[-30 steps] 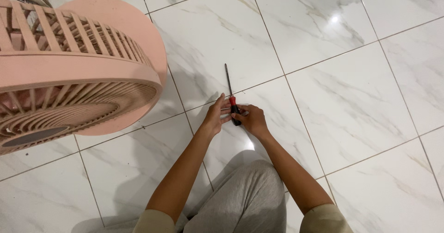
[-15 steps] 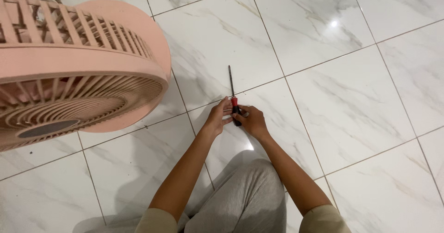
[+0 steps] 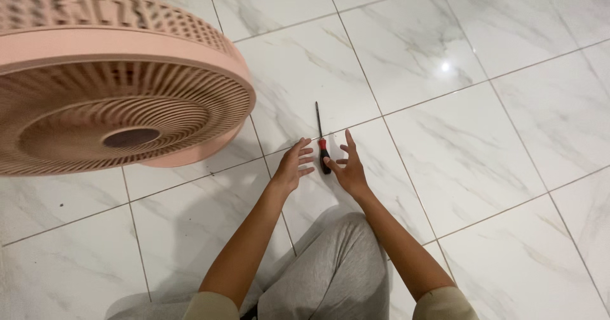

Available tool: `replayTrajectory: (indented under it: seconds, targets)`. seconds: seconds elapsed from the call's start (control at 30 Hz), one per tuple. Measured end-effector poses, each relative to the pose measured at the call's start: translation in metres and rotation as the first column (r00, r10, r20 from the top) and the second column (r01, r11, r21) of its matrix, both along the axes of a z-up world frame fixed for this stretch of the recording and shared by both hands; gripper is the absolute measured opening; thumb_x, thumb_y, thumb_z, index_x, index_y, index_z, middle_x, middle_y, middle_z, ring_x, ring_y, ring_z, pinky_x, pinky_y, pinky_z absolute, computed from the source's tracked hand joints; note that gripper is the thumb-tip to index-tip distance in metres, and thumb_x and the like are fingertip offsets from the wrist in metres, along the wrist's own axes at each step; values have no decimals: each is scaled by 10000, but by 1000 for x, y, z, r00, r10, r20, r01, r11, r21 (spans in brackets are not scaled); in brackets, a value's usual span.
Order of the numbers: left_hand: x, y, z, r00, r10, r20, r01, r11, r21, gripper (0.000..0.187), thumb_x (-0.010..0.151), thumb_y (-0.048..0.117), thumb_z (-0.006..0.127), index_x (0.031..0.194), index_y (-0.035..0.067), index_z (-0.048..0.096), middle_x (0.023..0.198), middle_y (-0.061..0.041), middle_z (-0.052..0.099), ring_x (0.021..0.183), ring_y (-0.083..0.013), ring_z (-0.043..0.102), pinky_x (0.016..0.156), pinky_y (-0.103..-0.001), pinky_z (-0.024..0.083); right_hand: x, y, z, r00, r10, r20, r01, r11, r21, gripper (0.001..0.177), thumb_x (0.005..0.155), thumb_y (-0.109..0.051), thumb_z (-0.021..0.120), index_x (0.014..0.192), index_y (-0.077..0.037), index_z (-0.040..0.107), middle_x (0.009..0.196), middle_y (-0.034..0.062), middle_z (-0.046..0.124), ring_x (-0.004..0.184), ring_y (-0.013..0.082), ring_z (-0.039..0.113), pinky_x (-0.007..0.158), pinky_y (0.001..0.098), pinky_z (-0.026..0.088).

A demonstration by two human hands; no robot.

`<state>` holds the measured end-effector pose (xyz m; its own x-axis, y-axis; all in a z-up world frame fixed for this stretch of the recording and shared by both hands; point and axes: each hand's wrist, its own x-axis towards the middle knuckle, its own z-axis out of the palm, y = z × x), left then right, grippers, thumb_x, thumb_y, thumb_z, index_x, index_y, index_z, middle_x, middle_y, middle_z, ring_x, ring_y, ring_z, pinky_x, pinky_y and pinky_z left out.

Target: The person assembles a pink electric fan on a tiled floor. They attach the rear grille, mount the fan blade, secure it with a central nut, and then attach the front grille, using a screwdriver to tighten a screw on the grille.

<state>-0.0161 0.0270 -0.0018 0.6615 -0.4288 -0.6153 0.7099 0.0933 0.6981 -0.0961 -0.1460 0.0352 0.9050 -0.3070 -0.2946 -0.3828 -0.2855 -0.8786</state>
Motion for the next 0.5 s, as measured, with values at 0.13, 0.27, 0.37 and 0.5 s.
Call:
replayTrajectory:
  seconds: [0.13,0.27,0.37,0.5]
  targets:
    - [-6,10,42,1000,-26,17,27,998,-55,722,970,574,452,1533,122,451,1471,-158,507,1290,-326,525,1043,-495,473,-9,12,23,999,-11,50,9,999,49,1057,862,-300,780,1639,-262,64,1524,275,420,1108,349,693,819,418,622]
    - [-17,33,87,992,-67,103,74,996,-56,699,993,546,435,1550,123,421,1481,-159,520,1282,-316,555,1025,-479,501,-14,31,49,999,32,9,-32,999,13,1040,887,-298,751,1636,-292,30,1544,271,373,1136,334,668,833,408,632]
    - [-25,55,122,974,-126,188,118,992,52,671,996,525,412,1580,201,349,1489,-132,516,1276,-295,581,1014,-468,522,-18,46,71,994,55,100,-57,998,18,1026,891,-294,744,1637,-292,39,1550,260,397,1086,328,716,862,408,604]
    - [-32,98,166,913,-196,359,142,975,171,654,1009,477,442,1605,287,252,1500,-107,490,1278,-273,587,1018,-456,517,-14,64,100,985,89,144,-89,996,-9,1028,889,-309,751,1638,-295,48,1550,258,394,1070,312,714,870,417,605]
